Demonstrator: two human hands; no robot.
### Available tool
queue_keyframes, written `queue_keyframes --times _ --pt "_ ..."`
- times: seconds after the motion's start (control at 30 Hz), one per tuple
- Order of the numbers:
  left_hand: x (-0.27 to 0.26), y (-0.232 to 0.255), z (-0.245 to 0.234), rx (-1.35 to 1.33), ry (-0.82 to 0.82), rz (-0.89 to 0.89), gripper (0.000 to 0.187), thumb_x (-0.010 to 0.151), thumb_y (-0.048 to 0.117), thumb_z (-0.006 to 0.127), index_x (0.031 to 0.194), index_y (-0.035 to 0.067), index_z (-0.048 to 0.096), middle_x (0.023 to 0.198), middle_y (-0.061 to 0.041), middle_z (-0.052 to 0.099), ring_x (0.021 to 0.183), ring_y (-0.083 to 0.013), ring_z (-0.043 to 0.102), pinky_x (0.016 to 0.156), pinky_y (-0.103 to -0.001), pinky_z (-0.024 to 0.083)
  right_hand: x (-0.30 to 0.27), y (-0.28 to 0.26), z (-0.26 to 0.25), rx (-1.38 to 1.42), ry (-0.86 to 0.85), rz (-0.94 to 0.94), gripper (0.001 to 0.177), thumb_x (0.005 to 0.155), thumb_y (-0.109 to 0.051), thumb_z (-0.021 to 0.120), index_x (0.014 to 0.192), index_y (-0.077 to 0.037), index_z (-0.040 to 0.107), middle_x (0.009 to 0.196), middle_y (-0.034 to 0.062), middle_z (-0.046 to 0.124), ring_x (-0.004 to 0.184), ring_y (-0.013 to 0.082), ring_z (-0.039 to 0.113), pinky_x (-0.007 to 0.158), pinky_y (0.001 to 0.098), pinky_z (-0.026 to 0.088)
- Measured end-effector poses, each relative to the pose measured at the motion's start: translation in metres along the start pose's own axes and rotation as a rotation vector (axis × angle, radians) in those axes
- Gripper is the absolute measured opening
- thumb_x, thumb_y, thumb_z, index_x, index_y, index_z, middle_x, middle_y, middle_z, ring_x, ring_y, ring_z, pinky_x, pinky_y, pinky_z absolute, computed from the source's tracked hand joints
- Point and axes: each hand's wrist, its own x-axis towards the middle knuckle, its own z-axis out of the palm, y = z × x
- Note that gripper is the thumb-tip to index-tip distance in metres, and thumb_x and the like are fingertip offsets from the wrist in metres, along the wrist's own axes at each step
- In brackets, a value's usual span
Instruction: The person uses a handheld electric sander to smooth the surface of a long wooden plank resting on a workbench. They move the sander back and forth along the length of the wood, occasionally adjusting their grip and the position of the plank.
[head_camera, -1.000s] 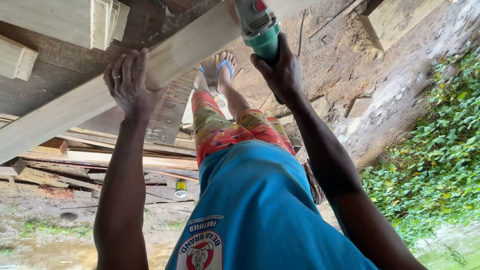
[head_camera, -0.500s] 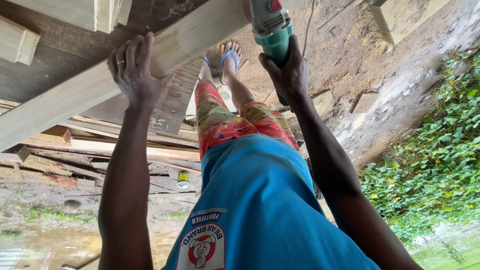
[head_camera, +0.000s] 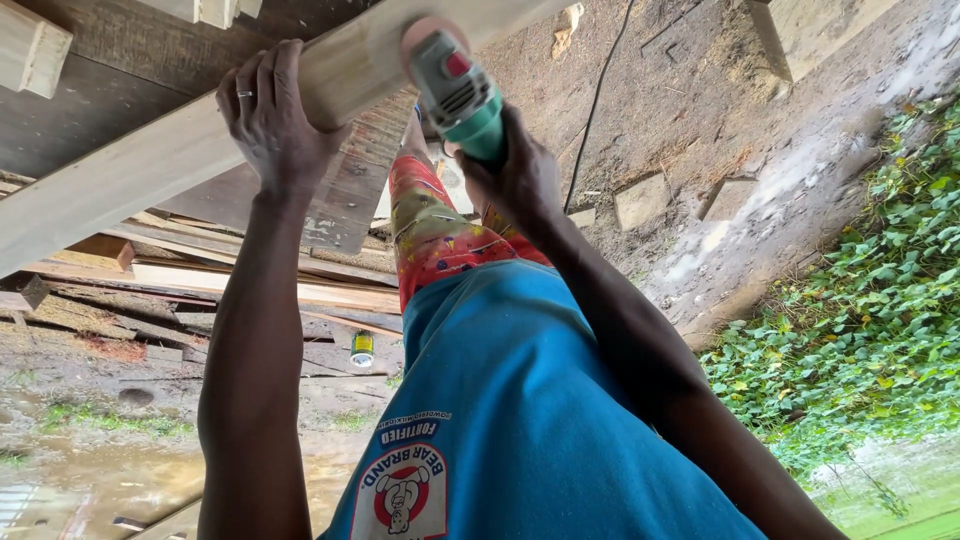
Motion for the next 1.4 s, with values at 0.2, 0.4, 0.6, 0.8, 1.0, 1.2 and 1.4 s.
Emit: queue_keyframes --times 0.2,0.4,0.6,0.8,1.0,1.2,1.4 --pt "0.004 0.005 -0.003 -0.009 0.041 0.030 0.067 0.084 0.052 0.080 0.132 0.008 0.062 0.121 -0.008 0.073 0.108 -0.0277 0.067 0.092 -0.046 0.048 -0.006 0.006 0.021 -0.094 -0.098 -0.002 0.075 0.091 -0.053 0.072 0.147 -0.016 0.040 0.106 0.0172 0.076 0.077 0.0380 0.073 0.057 0.0535 0.056" --pt "0.008 0.011 -0.008 -0.039 0.032 -0.013 0.073 0.074 0.048 0.088 0.129 0.008 0.064 0.120 -0.014 0.072 0.108 -0.0321 0.066 0.091 -0.048 0.047 0.010 0.007 -0.010 -0.066 -0.032 0.008 0.068 0.092 -0.048 0.075 0.143 -0.015 0.043 0.105 0.0160 0.077 0.077 0.0333 0.074 0.059 0.0501 0.058" --pt "0.014 0.012 -0.002 0.073 0.171 0.070 0.069 0.067 0.050 0.075 0.124 0.011 0.072 0.108 -0.006 0.071 0.099 -0.0239 0.069 0.089 -0.043 0.052 0.023 0.025 -0.037 0.033 0.053 0.161 0.071 0.084 -0.051 0.079 0.142 -0.023 0.049 0.107 0.0191 0.073 0.098 0.0502 0.070 0.082 0.0656 0.055" --pt "0.007 0.006 0.006 0.050 0.150 0.072 0.066 0.080 0.061 0.076 0.124 0.011 0.072 0.110 -0.004 0.072 0.099 -0.0230 0.069 0.087 -0.044 0.052 0.025 0.038 -0.054 0.059 0.067 0.228 0.068 0.083 -0.054 0.080 0.138 -0.024 0.052 0.105 0.0161 0.075 0.097 0.0469 0.072 0.084 0.0623 0.056" --pt "0.000 0.006 0.005 0.075 -0.126 -0.061 0.101 0.058 0.049 0.106 0.138 0.011 0.057 0.130 -0.011 0.071 0.111 -0.0339 0.064 0.095 -0.052 0.046 0.030 0.055 -0.063 0.159 0.184 0.025 0.061 0.087 -0.031 0.077 0.136 -0.009 0.051 0.101 0.0144 0.072 0.078 0.0263 0.070 0.064 0.0377 0.057" --pt "0.002 0.008 0.000 0.065 -0.133 -0.068 0.098 0.058 0.045 0.107 0.137 0.011 0.058 0.129 -0.010 0.071 0.110 -0.0333 0.064 0.094 -0.050 0.045 0.026 0.041 -0.083 0.036 0.117 0.271 0.056 0.085 -0.043 0.079 0.128 -0.017 0.055 0.089 0.0132 0.073 0.066 0.0318 0.067 0.055 0.0461 0.050" --pt "0.002 0.008 -0.001 0.068 -0.126 -0.094 0.108 0.051 0.051 0.112 0.137 0.012 0.058 0.132 -0.011 0.070 0.113 -0.0329 0.063 0.095 -0.051 0.046 0.013 0.039 -0.059 0.006 0.064 0.297 0.064 0.085 -0.044 0.077 0.136 -0.015 0.050 0.098 0.0174 0.075 0.077 0.0404 0.070 0.061 0.0505 0.052"
